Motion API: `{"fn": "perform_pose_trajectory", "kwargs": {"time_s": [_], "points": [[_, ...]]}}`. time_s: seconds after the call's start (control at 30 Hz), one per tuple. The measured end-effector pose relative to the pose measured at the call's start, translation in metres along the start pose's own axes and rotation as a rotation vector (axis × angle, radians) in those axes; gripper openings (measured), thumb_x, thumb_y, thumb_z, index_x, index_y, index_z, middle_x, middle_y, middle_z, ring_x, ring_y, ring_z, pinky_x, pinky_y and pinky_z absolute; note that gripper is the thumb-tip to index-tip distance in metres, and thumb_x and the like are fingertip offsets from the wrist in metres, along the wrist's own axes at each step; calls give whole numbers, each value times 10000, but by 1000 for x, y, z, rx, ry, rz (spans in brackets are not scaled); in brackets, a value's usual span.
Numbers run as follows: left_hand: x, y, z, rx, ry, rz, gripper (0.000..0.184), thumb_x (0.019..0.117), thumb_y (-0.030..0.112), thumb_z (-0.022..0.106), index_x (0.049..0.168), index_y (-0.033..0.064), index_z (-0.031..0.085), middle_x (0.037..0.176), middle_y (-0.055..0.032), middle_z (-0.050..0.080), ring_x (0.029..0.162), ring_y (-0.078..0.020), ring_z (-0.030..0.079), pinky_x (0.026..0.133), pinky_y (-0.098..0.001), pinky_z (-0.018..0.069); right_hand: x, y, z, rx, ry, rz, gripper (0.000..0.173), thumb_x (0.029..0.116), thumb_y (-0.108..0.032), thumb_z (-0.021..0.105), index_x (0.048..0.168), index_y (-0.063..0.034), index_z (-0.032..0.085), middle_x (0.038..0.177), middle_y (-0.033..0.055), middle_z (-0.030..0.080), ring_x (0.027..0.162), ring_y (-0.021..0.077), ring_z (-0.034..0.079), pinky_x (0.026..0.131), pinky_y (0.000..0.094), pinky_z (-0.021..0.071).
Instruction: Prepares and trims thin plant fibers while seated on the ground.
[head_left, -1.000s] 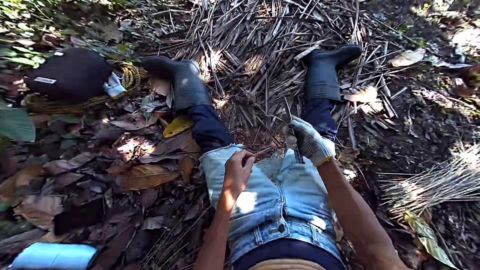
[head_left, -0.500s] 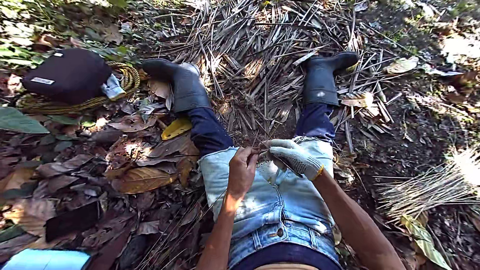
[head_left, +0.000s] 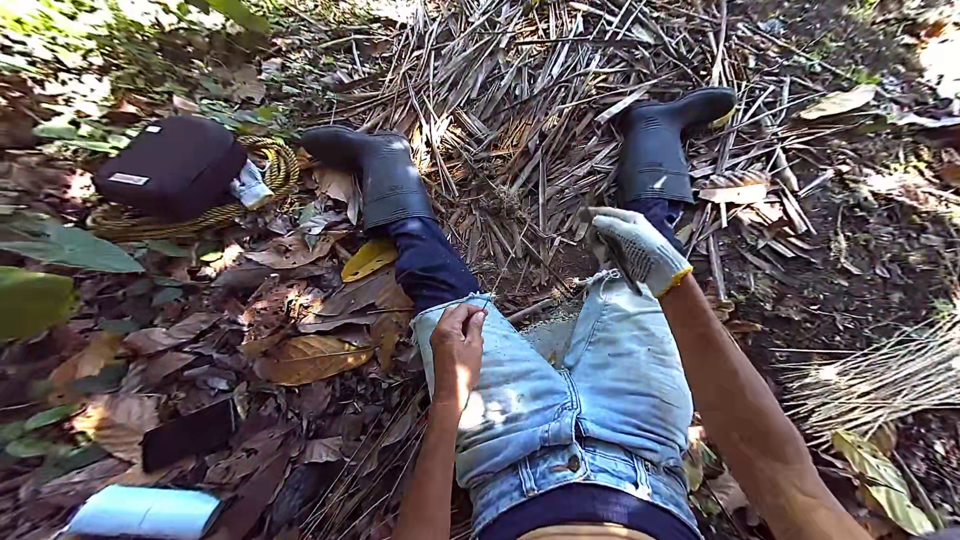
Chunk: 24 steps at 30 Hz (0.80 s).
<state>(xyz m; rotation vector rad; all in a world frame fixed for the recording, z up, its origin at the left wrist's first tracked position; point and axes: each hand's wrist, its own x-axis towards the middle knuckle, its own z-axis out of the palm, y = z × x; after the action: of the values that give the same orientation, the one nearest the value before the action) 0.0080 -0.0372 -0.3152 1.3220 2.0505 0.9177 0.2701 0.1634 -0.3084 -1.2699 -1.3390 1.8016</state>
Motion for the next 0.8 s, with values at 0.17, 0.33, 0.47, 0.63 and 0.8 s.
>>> {"fn": "perform_pose_trajectory", "kwargs": {"time_s": [0.17,0.33,0.47,0.63,0.8], "points": [[15,29,23,-37,55,112,168,1011,133,612,1039,46,752,902,-70,637,692,-100,616,664,-253,551,-47,12,57,-67,-303,64,435,1039,-247,496,1462,-153,540,835,67,632,546,127,545,494,287,497],[14,40,33,-5,87,202,155,994,121,631,1011,30,755,892,-83,642,750,-130,634,730,-287,560,-53,22,80,-41,-371,37,379,1039,-227,514,1396,-135,601,814,65,645,556,120,554,497,272,488],[9,40,37,-3,119,268,156,991,109,619,995,27,752,899,-86,648,803,-129,632,752,-264,545,-53,22,76,13,-383,-1,366,1035,-231,500,1358,-112,625,800,67,640,540,112,537,486,265,472],[-7,22,25,61,143,329,164,983,118,620,986,41,764,905,-78,654,812,-113,640,748,-238,549,-40,23,30,49,-279,-27,362,1075,-254,418,1371,-141,593,823,46,620,561,85,535,500,234,479],[-20,-7,13,137,139,251,187,990,122,588,973,39,754,885,-79,643,791,-144,636,722,-282,551,-14,53,-52,155,-62,-215,349,1101,-187,359,1389,-57,507,887,49,641,662,80,610,573,225,527]]}}
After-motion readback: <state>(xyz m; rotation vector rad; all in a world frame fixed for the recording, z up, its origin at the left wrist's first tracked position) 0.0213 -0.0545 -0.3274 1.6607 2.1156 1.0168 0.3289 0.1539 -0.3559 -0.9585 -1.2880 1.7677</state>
